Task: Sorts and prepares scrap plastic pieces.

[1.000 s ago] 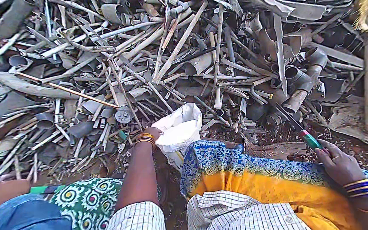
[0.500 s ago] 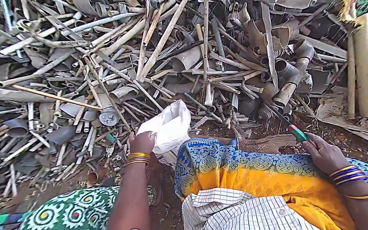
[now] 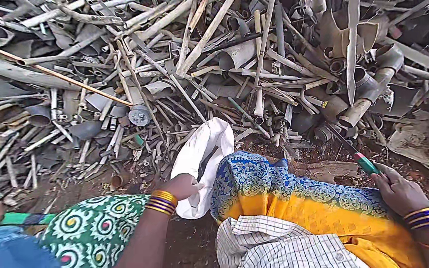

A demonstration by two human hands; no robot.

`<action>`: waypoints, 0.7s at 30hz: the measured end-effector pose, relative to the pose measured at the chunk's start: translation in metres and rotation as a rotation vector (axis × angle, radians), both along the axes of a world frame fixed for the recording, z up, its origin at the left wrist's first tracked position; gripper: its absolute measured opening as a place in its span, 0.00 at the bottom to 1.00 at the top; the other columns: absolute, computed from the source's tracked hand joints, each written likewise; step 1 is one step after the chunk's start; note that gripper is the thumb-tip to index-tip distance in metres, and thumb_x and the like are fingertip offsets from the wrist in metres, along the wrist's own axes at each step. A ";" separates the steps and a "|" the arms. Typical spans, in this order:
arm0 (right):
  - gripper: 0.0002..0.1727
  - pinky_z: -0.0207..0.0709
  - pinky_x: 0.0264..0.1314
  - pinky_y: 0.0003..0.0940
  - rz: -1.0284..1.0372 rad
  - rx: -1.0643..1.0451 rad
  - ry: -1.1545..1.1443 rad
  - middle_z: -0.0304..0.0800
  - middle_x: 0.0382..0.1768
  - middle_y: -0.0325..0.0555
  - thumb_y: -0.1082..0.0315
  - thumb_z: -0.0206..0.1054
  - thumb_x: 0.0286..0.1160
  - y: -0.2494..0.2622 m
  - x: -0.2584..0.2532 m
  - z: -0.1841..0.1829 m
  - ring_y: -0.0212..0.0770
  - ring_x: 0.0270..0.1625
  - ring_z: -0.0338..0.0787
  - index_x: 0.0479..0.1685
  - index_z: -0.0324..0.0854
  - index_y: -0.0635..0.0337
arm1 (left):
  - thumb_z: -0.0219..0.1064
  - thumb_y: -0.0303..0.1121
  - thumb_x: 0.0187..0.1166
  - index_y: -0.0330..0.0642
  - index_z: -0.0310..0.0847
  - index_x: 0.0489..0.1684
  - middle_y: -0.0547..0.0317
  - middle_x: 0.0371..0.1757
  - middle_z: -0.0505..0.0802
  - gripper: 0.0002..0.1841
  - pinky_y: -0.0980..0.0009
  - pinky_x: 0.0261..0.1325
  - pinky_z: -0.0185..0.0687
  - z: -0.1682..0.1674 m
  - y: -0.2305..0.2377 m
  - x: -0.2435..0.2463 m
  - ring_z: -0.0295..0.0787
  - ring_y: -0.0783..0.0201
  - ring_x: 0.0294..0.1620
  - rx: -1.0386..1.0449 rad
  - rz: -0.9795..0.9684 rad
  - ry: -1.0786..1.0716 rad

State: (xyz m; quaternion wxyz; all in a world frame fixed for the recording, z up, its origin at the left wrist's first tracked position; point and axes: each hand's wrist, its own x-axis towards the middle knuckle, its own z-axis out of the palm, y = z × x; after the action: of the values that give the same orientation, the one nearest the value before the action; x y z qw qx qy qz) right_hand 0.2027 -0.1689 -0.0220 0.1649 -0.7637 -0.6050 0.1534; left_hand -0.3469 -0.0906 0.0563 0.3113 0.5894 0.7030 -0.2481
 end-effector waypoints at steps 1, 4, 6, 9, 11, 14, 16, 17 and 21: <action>0.26 0.70 0.56 0.82 0.004 -0.006 -0.008 0.88 0.51 0.82 0.64 0.52 0.91 -0.001 -0.001 0.001 0.85 0.53 0.87 0.81 0.71 0.68 | 0.58 0.46 0.91 0.31 0.88 0.61 0.33 0.60 0.91 0.24 0.36 0.74 0.70 0.007 0.013 0.001 0.86 0.37 0.68 0.175 0.060 -0.006; 0.25 0.71 0.57 0.82 0.006 0.007 -0.009 0.88 0.51 0.82 0.65 0.52 0.90 -0.002 -0.005 0.004 0.86 0.54 0.87 0.81 0.72 0.69 | 0.61 0.49 0.89 0.32 0.72 0.81 0.28 0.73 0.84 0.31 0.35 0.81 0.64 -0.012 0.058 -0.006 0.77 0.33 0.79 0.545 0.249 0.074; 0.25 0.71 0.57 0.81 -0.009 0.009 0.005 0.88 0.52 0.81 0.64 0.52 0.90 -0.003 -0.007 0.007 0.84 0.54 0.88 0.81 0.71 0.68 | 0.66 0.59 0.82 0.26 0.54 0.90 0.24 0.82 0.73 0.49 0.37 0.86 0.59 -0.045 0.081 -0.014 0.67 0.32 0.86 0.497 0.326 0.136; 0.26 0.72 0.60 0.78 -0.048 -0.074 0.022 0.89 0.53 0.79 0.62 0.52 0.92 -0.006 -0.008 0.015 0.82 0.56 0.88 0.84 0.69 0.64 | 0.67 0.54 0.83 0.23 0.67 0.80 0.25 0.77 0.79 0.40 0.41 0.84 0.66 -0.079 0.111 -0.020 0.74 0.36 0.82 0.455 0.319 0.138; 0.27 0.72 0.64 0.76 -0.060 -0.153 0.024 0.88 0.57 0.78 0.60 0.51 0.93 -0.006 -0.008 0.019 0.80 0.60 0.87 0.87 0.66 0.62 | 0.59 0.42 0.90 0.25 0.76 0.73 0.27 0.74 0.83 0.26 0.39 0.81 0.68 -0.053 0.132 -0.017 0.77 0.36 0.80 0.526 0.329 0.153; 0.28 0.72 0.65 0.74 -0.052 -0.211 0.009 0.88 0.59 0.76 0.59 0.49 0.94 -0.004 -0.008 0.020 0.78 0.62 0.87 0.88 0.64 0.60 | 0.57 0.35 0.89 0.21 0.78 0.67 0.23 0.71 0.83 0.22 0.34 0.77 0.70 0.004 0.157 -0.031 0.78 0.31 0.77 0.746 0.456 0.207; 0.27 0.72 0.64 0.76 -0.050 -0.194 0.008 0.87 0.58 0.77 0.60 0.50 0.94 -0.003 -0.008 0.018 0.80 0.61 0.87 0.87 0.65 0.61 | 0.57 0.35 0.90 0.18 0.74 0.71 0.22 0.77 0.79 0.24 0.38 0.80 0.68 0.034 0.156 -0.040 0.75 0.32 0.81 0.729 0.527 0.267; 0.27 0.72 0.62 0.77 -0.051 -0.176 0.012 0.87 0.57 0.78 0.60 0.51 0.93 -0.002 -0.009 0.017 0.80 0.60 0.87 0.87 0.66 0.62 | 0.55 0.37 0.93 0.22 0.64 0.81 0.26 0.85 0.70 0.27 0.44 0.86 0.60 0.052 0.151 -0.041 0.65 0.36 0.88 0.609 0.506 0.269; 0.27 0.73 0.63 0.75 -0.067 -0.153 0.031 0.88 0.57 0.77 0.60 0.51 0.94 0.000 -0.004 0.016 0.79 0.60 0.88 0.86 0.66 0.61 | 0.71 0.29 0.74 0.27 0.61 0.86 0.22 0.89 0.60 0.38 0.31 0.88 0.47 0.003 0.162 -0.028 0.54 0.26 0.90 0.888 0.201 0.331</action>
State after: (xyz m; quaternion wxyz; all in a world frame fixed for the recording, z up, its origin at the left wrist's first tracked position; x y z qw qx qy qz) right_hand 0.1991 -0.1689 -0.0057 0.1207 -0.7915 -0.5628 0.2054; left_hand -0.3745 0.0712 0.0597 -0.0641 0.5471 0.8344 0.0168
